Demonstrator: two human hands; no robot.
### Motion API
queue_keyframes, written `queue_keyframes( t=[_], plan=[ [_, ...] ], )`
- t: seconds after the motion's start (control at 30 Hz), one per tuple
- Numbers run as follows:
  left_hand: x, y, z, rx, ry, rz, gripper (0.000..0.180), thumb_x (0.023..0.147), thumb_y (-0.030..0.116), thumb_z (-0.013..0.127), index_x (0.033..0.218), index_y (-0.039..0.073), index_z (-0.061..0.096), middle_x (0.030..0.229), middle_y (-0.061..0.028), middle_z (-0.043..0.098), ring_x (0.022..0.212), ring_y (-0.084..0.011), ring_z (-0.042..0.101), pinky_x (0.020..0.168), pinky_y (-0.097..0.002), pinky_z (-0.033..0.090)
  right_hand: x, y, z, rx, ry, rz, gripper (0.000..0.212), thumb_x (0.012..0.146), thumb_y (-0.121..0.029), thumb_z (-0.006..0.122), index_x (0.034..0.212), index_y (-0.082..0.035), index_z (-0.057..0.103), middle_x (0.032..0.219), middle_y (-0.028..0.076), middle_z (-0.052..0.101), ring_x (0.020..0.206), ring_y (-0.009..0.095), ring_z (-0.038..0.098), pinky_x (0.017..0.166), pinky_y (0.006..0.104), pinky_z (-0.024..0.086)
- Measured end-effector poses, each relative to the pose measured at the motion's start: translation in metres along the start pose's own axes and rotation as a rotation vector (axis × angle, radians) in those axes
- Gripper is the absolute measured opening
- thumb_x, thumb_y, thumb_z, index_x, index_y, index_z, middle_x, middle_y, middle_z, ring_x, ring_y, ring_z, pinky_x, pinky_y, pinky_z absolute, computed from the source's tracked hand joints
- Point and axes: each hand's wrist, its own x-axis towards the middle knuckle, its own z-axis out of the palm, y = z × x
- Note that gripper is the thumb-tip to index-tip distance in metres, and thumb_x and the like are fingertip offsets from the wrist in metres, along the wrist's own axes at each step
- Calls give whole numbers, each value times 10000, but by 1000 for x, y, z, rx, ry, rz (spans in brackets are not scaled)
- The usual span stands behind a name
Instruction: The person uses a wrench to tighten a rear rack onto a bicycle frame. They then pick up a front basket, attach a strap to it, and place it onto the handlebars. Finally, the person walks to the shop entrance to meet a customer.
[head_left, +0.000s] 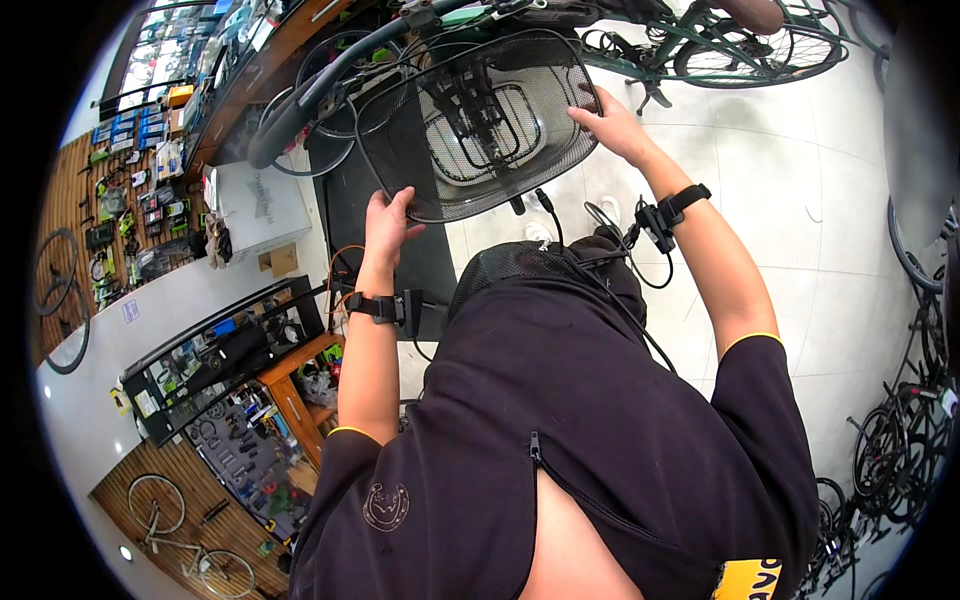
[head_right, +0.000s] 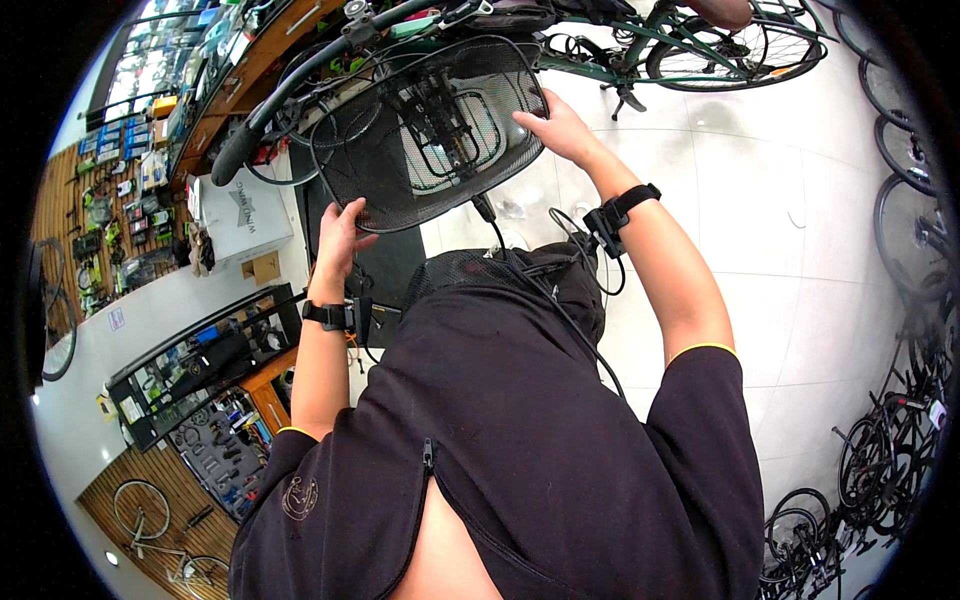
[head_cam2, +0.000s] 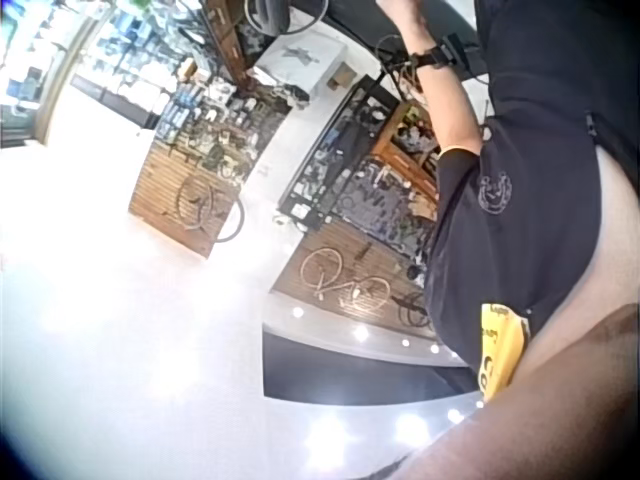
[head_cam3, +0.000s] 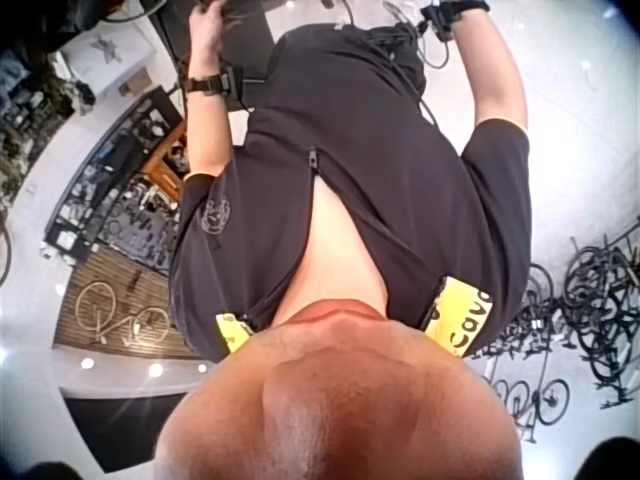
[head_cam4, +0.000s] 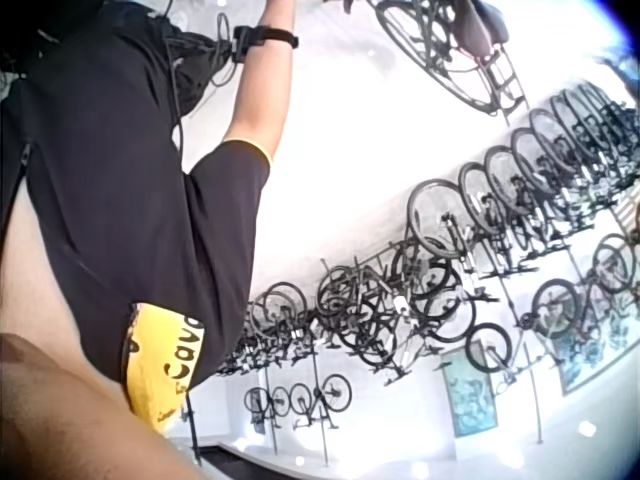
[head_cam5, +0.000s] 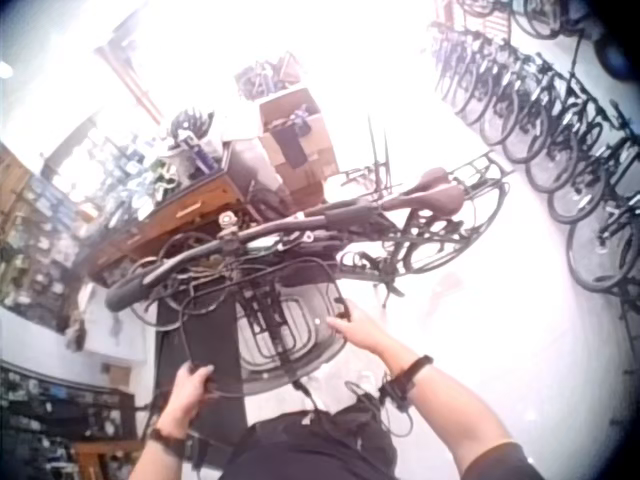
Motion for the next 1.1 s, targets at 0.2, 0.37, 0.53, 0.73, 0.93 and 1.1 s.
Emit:
queue_keyframes(
  t=[0.2,0.37,0.53,0.73,0.93,1.1],
  plan=[
    [3,-6,1,20,61,89,345,863,211,613,1087,-24,495,914,-68,588,758,-147,599,560,-290,539,-1,0,0,48,44,112,624,842,-298,666,1266,90,424,1043,140,622,904,171,595,802,284,477],
    [8,-10,4,112,81,184,272,857,139,554,1073,-12,484,941,-86,601,758,-161,619,572,-296,544,-2,5,0,97,116,168,672,843,-318,670,1299,82,379,1033,149,617,848,169,610,728,281,495],
    [2,-6,9,43,64,162,280,846,59,476,1107,-28,424,955,-125,579,748,-192,636,551,-314,539,-23,-9,-5,141,-76,376,566,870,-356,637,1236,22,428,1025,152,608,831,214,646,686,328,537],
    [11,-4,1,-63,-95,144,479,830,47,464,1237,-128,282,1074,-230,534,823,-269,657,650,-361,599,-47,-39,7,140,-181,558,476,918,-297,584,1220,13,385,1010,215,609,781,261,679,647,328,570],
    [14,3,-16,-254,-313,-54,656,838,69,543,1338,-59,139,1051,-208,565,818,-246,656,721,-357,576,-51,-34,26,258,-1,516,282,942,-152,532,1138,25,435,936,156,635,750,215,668,644,290,565],
    [47,-34,-32,-302,-563,64,898,804,203,712,1384,-52,76,1027,-199,516,884,-255,628,712,-342,569,-61,-29,49,410,236,597,187,921,-106,533,1035,41,507,903,137,641,771,209,654,694,311,550]
  ],
)
